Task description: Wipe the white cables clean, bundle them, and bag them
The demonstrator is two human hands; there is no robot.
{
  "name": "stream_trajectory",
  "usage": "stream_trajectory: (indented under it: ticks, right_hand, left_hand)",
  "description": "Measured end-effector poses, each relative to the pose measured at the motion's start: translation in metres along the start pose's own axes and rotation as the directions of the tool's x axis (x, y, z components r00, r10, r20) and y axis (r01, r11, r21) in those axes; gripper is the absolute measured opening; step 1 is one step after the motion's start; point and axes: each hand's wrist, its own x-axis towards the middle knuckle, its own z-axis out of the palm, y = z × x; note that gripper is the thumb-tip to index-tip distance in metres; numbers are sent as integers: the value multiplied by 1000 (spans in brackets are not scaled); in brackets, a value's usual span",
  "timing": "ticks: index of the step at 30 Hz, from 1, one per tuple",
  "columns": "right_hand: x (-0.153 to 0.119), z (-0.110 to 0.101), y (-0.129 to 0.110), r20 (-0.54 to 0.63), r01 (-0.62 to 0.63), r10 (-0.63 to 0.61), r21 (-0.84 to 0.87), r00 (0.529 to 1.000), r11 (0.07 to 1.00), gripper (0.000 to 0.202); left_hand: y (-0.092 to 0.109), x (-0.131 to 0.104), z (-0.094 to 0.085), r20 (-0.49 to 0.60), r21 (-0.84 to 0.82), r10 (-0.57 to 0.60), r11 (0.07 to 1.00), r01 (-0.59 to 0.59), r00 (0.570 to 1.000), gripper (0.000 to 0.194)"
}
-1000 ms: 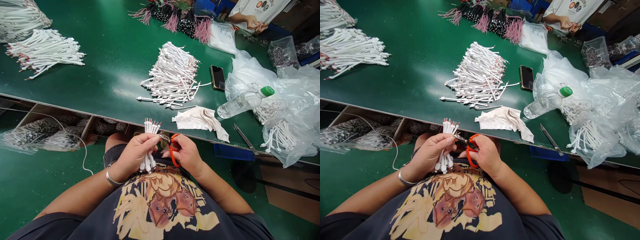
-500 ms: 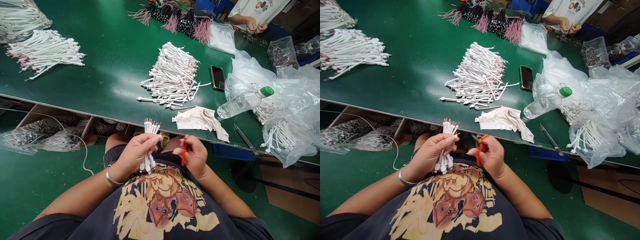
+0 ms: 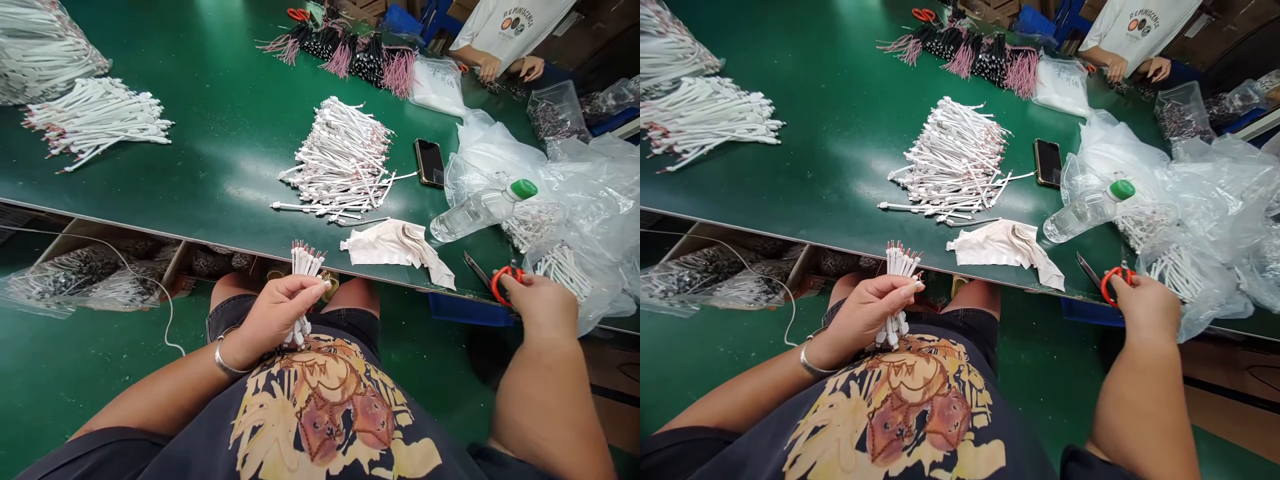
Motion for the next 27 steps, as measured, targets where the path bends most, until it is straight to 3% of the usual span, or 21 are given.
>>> stream_trajectory:
  ticks: [3,7,9,11,13,14,15,16,17,18,19,21,22,24,27]
  right_hand:
    - [33,7,6,74,-186,200,-160,977,969,39]
    - [55,5,1,114,-225,238,-117,964,967,40]
    - [42,-4,-11,47,-158,161,-72,986,985,33]
    - [9,-16,-35,-50,-23,23,4,999,1000,13]
    - [-41,-29,-71,8,134,-140,231,990,964,15]
    - [-68,-34,-92,87,233,-294,417,952,878,18]
    - [-94,-38,-114,152,323,-496,593,855,738,19]
    - [-117,-40,-135,200,368,-691,727,694,579,22]
    - [-136,-40,-155,201,362,-809,816,552,450,26]
    - [-151,-39,-173,177,346,-872,868,456,357,31]
    - [-162,-37,-188,135,328,-905,902,404,281,34]
    - [-174,-32,-209,17,317,-934,938,357,138,28]
    - [-177,-29,-214,-34,311,-933,947,358,85,25]
    - [-180,-24,-220,-91,275,-915,961,393,22,20]
    - [-185,-18,-222,-39,138,-888,990,458,27,15]
  left_hand:
    - [5,-1,2,11,76,50,996,-51,999,21]
    - [6,-3,2,24,89,28,996,-30,999,23]
    - [4,-3,2,30,65,7,998,-9,1000,24]
    - [3,-1,2,47,33,-16,999,14,999,25]
    - [1,1,4,74,8,-35,999,35,997,26]
    - [0,3,4,93,5,-47,999,47,995,26]
    - [0,3,5,115,7,-59,998,59,992,26]
    - [0,4,6,138,16,-72,997,70,988,26]
    - [0,4,6,163,28,-82,997,79,983,26]
    - [1,4,6,188,40,-87,996,81,978,26]
    - [1,4,6,208,48,-85,996,77,974,25]
    - [2,2,4,225,38,-61,998,54,972,24]
    - [2,1,3,221,25,-49,999,45,974,23]
    - [1,-2,-1,198,1,-37,999,38,980,22]
    - [-1,-6,-5,171,-11,-33,999,36,985,20]
